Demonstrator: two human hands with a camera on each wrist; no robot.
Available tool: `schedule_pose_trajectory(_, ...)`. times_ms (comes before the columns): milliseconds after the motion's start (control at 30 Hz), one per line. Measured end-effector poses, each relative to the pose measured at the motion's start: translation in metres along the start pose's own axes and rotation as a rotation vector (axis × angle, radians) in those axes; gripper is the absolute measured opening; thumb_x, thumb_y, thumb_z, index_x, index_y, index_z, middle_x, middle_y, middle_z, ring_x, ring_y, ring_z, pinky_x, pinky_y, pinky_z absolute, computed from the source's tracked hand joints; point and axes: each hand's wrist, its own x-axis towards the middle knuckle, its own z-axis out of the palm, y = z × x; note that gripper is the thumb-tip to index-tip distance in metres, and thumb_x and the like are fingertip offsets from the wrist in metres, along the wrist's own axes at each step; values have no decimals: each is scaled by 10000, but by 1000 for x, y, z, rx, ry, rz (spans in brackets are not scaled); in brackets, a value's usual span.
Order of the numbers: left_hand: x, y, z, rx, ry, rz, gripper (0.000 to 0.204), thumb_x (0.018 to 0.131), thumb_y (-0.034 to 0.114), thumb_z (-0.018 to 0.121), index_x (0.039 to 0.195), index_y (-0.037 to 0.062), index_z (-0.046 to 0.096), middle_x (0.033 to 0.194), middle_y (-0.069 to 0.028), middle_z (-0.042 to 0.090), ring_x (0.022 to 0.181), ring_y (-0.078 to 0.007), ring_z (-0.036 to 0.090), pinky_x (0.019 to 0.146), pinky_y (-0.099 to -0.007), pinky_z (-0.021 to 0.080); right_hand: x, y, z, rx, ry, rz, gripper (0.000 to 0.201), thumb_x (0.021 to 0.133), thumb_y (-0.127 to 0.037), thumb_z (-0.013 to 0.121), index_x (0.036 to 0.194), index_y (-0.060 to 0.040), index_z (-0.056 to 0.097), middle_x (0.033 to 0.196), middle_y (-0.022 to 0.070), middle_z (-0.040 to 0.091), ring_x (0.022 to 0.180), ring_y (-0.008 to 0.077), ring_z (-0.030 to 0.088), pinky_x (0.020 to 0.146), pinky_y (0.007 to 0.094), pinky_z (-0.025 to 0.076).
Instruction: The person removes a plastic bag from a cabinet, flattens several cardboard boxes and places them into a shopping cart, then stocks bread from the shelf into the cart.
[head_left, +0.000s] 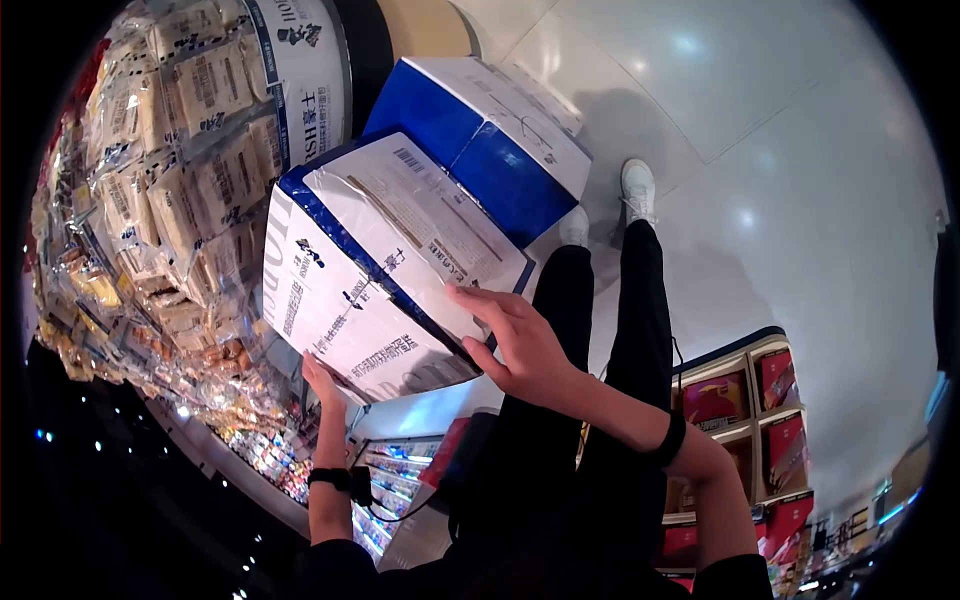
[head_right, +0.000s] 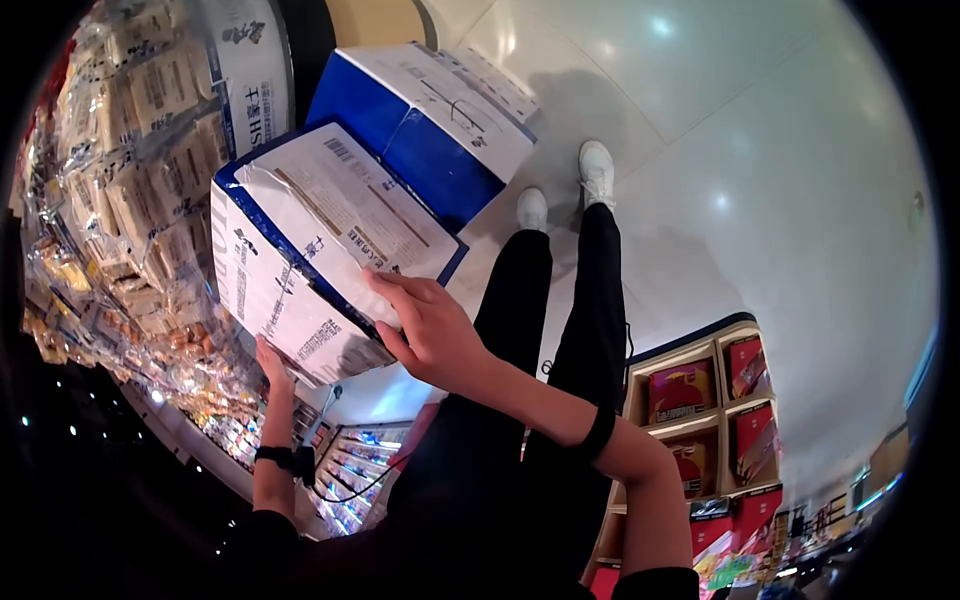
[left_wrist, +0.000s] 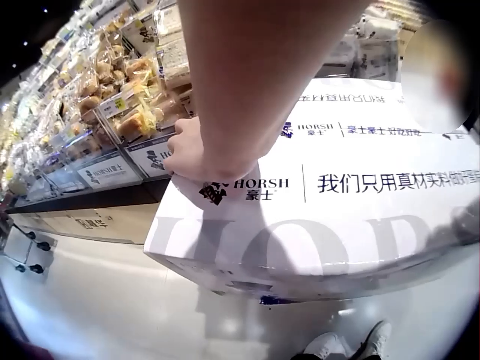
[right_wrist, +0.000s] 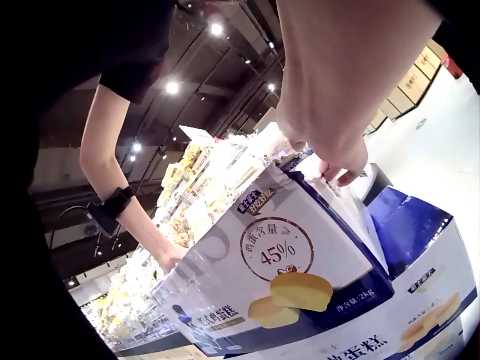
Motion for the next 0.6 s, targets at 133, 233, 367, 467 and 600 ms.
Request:
schedule_pose_trajectory(133,19,-16,-8,-46,27,-47,472,936,434,388,1141,18,475,947,-41,550,803,-126,531,676,-261,437,3,3,-5,14,-15,-51,478,798,-69,571,1254,-44,430,1223,137,518,1045,293,534,887,363,420)
schedule_pose_trajectory(233,21,-8,-11,-82,-28,-111,471,933,440,389,1135,25,486,940,-34,560,792,-128,538,664,-268,436,7,-2,-10,13,-60,19,472,781,-42,584,1235,-41,453,1178,131,547,997,286,558,849,358,444)
schedule_pose_trajectory(367,11,24,-6,-76,-39,-189,514,905,508,394,1147,65,494,908,-18,567,769,-112,527,615,-281,398,21,3,-19,34,-73,28,352,751,-36,620,1090,-29,526,1014,136,590,897,290,581,755,360,471)
schedule_pose_trajectory(467,12,32,-4,-3,-30,-281,525,887,545,394,1117,85,499,870,-11,558,746,-108,515,591,-282,370,83,4,-27,9,1,-29,241,782,-124,623,991,-34,542,891,125,582,826,309,572,717,360,476)
schedule_pose_trajectory(600,15,12,-13,22,24,-331,502,870,586,392,1001,118,517,785,1,527,676,-106,475,585,-300,361,188,6,1,-34,-76,-256,536,796,-359,626,1202,-52,460,1171,161,506,1106,321,471,952,387,360)
